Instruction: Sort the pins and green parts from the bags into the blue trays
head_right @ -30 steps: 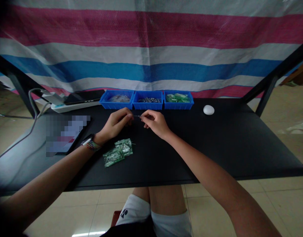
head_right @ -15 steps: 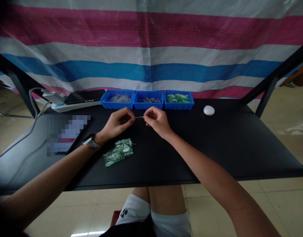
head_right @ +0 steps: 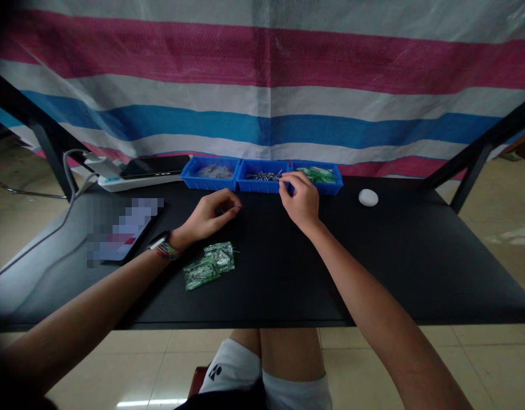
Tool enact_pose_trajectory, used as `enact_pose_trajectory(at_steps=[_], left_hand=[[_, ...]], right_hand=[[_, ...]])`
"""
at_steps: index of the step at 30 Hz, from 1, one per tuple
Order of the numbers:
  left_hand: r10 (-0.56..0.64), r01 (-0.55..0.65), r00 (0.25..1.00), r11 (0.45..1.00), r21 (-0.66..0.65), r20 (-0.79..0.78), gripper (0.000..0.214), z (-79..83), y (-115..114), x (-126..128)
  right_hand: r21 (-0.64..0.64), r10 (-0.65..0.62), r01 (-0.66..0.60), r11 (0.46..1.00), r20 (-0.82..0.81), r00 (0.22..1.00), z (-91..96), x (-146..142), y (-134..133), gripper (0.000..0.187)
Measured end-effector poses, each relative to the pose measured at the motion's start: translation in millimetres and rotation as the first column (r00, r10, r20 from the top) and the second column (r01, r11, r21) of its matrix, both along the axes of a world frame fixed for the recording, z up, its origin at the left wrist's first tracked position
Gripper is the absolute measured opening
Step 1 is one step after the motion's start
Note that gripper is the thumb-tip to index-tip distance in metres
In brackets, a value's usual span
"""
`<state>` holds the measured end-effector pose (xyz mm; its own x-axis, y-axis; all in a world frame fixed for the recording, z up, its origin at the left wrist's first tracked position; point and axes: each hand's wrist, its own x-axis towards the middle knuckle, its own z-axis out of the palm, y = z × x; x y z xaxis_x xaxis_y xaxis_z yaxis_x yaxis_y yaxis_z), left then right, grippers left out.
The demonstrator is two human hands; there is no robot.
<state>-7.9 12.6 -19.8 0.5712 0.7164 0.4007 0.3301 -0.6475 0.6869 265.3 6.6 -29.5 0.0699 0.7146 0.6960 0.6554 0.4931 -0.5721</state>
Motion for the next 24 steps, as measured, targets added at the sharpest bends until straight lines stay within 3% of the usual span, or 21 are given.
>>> enact_pose_trajectory(at_steps=[4,7,10,17,24], left_hand=[[0.0,0.0,1.0,1.0,-0.011,0.011,0.009,-0.5,-0.1,0.0],[0.024,-0.024,0.999,1.0,0.0,0.03,0.007,-2.2,0.6,-0.6],[0.047,-0.048,0.998,0.999,0.013,0.05,0.006,-3.9,1.9,-1.4],[0.042,-0.043,0.999,0.998,0.035,0.032,0.006,-5.1,2.0,-0.9],[0.037,-0.038,0.999,0.998,0.058,0.011,0.006,-4.7,1.7,-0.3]], right_hand=[[-0.134,0.207,-0.197,0.971,0.072,0.976,-0.6,-24.5,-26.7,0.013],[-0.303,0.466,-0.417,0.857,0.11,0.878,0.6,-44.3,-48.4,0.008],[-0.357,0.591,-0.523,0.774,0.111,0.799,1.2,-58.4,-61.2,0.01],[-0.39,0.649,-0.566,0.726,0.117,0.751,-0.4,-64.1,-62.0,0.008],[-0.406,0.632,-0.543,0.736,0.123,0.765,-2.9,-64.3,-59.0,0.011]])
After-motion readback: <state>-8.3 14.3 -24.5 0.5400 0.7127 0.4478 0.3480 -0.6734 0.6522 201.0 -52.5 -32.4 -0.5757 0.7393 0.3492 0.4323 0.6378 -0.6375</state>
